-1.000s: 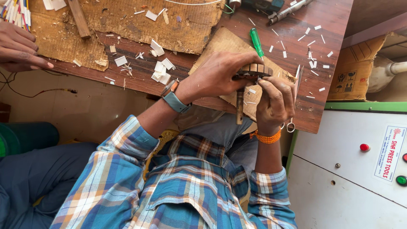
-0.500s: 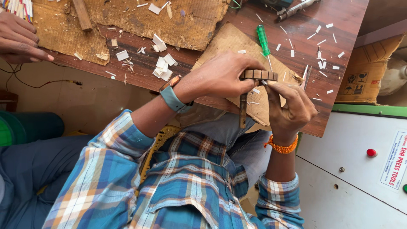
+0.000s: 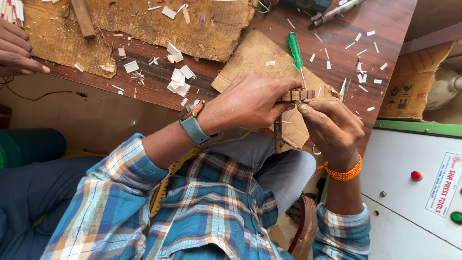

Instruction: The person cuts small white insulating strips with scissors and inserts them into slots on a circular motor armature. They then use a green screwdriver to press the strips into place. The process repeats for multiple slots on the armature.

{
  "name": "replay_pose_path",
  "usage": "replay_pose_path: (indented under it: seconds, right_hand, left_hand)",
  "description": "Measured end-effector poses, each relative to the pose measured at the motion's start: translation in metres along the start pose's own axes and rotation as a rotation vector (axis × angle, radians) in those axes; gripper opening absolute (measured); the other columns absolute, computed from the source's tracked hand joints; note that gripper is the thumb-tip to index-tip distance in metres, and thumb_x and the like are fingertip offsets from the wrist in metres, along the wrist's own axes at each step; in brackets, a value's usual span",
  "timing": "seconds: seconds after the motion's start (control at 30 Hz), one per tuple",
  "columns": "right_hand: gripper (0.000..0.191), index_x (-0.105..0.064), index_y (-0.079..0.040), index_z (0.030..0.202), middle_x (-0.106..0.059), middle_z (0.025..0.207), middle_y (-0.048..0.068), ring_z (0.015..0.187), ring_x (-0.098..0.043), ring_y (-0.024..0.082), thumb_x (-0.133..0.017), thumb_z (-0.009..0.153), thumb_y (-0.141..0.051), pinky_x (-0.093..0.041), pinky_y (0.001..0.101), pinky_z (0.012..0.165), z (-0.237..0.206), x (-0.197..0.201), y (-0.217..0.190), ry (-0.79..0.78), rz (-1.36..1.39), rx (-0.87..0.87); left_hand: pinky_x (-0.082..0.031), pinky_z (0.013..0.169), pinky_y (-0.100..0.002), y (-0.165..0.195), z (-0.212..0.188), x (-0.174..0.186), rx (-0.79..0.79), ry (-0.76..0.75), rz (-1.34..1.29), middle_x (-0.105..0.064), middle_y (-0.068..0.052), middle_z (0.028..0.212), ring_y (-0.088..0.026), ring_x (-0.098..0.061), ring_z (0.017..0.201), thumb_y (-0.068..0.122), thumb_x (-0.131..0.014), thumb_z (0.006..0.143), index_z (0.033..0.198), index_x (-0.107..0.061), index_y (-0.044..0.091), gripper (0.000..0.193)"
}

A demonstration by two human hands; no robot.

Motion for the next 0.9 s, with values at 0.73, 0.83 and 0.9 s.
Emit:
replay_pose_path:
  seconds: [0.73,0.83,0.9]
  right_hand:
    - [0.027,-0.073,0.003,0.115,-0.067,0.102,0.013,0.095,-0.07,0.028,-0.076,0.09,0.014,-0.059,0.0402,0.08,0.019,-0.02,-0.04,-0.034,-0.333,0.032]
    - [0.028,-0.073,0.001,0.115,-0.066,0.102,0.011,0.095,-0.068,0.027,-0.077,0.089,0.011,-0.057,0.0398,0.078,0.02,-0.021,-0.043,-0.077,-0.375,0.05]
    - [0.028,-0.074,-0.003,0.112,-0.067,0.1,0.008,0.091,-0.063,0.025,-0.08,0.087,0.007,-0.054,0.0383,0.074,0.02,-0.019,-0.042,-0.069,-0.425,0.06]
  left_hand:
    - [-0.052,0.078,-0.055,-0.026,0.0,0.011,-0.305,0.016,-0.131,-0.074,-0.021,0.106,-0.045,-0.068,0.095,0.017,-0.068,0.091,0.143,-0.052,0.012,0.054]
    - [-0.052,0.082,-0.055,-0.03,0.0,0.01,-0.299,-0.073,-0.163,-0.073,-0.02,0.109,-0.045,-0.068,0.098,0.019,-0.069,0.093,0.146,-0.05,0.014,0.056]
    - [-0.051,0.084,-0.054,-0.033,0.002,0.015,-0.292,-0.133,-0.18,-0.074,-0.019,0.11,-0.044,-0.068,0.099,0.022,-0.071,0.094,0.146,-0.051,0.016,0.056]
Point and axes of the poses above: each hand's wrist, its own z-axis towards the middle knuckle, its own x-axis out of the back of the hand, y = z × x, the point moved 3 cm from there along z, towards the middle knuckle
